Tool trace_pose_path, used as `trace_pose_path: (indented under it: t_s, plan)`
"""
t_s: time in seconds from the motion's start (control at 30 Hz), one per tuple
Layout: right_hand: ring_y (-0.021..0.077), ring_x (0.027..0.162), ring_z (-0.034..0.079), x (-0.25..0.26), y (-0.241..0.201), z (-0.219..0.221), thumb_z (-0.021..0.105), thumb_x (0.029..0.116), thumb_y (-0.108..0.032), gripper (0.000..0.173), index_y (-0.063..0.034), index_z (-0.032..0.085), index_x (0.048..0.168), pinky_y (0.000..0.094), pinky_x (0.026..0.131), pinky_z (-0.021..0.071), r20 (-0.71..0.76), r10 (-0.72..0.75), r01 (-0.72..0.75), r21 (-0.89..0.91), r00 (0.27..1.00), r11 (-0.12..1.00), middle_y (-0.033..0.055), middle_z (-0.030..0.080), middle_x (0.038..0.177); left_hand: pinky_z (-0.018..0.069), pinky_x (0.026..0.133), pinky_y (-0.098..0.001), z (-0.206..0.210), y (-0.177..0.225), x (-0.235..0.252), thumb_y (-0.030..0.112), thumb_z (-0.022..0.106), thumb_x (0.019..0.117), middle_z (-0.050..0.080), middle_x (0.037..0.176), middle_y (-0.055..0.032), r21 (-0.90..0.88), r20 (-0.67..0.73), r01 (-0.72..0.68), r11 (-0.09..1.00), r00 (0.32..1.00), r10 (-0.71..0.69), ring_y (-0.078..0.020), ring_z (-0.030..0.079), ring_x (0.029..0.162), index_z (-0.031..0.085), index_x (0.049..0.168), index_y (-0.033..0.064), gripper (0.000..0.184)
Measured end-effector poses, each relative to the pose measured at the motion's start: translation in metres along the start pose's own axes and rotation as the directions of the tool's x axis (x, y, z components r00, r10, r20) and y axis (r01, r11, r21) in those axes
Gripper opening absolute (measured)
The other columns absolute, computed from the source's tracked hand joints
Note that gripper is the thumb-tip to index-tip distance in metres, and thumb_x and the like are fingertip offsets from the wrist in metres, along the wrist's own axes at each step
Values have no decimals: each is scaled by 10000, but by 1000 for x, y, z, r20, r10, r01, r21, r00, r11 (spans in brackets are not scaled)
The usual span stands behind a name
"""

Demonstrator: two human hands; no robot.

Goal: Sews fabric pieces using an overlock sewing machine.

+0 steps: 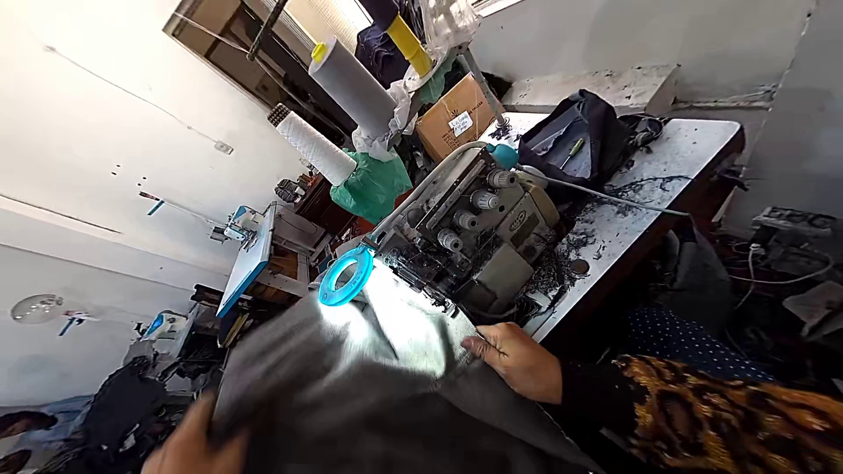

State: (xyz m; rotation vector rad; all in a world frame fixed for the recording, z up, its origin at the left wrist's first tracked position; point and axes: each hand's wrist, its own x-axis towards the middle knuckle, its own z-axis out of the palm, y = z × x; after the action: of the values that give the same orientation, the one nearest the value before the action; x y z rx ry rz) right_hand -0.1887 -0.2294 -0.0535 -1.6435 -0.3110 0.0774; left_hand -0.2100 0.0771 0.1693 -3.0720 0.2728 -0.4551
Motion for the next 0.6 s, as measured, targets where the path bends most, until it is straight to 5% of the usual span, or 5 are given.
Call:
trace_pose_path:
  t_s: [0.07,0.13,0.3,0.4,0.6]
  plan:
    - [282,685,562,-9,-6,2,469,1086,-260,413,76,616,895,462,670,459,-12,-12,12,-47,1000,999,165,552,717,348,1082,-714,14,46,33,120,627,954,492,1344,-467,80,-284,-8,997,958,30,-657,461,1272,513,1342,-181,504]
    - [380,682,635,-28,-5,12,500,1072,-241,418,103,635,877,538,663,504,-9,-67,65,-111,998,992,234,600,700,461,1017,-585,44,106,23,102,653,935,561,1249,-448,42,-494,-124,991,860,129,-578,564,1168,576,1212,-210,425]
    - [479,849,699,-63,3,33,559,1012,-102,294,139,671,887,610,788,527,168,-25,50,-144,986,988,314,682,842,581,733,-446,157,197,-42,144,805,820,695,959,-224,-389,-51,39,920,997,-64,-295,688,811,600,1232,-135,538]
    - [394,669,703,-61,28,47,586,973,-121,270,83,704,841,546,630,551,-15,-243,239,-125,970,963,238,672,711,561,639,-271,182,181,-52,-23,666,840,692,823,-131,-436,-151,38,899,982,-115,-127,647,656,675,1199,-84,365]
    - [249,582,610,-60,41,41,496,1001,-178,353,45,674,794,402,543,457,-86,-304,311,79,949,947,166,622,654,553,652,-339,170,179,-53,-71,558,854,682,801,-166,-253,-241,-59,966,971,-4,-241,644,681,744,1145,-68,345]
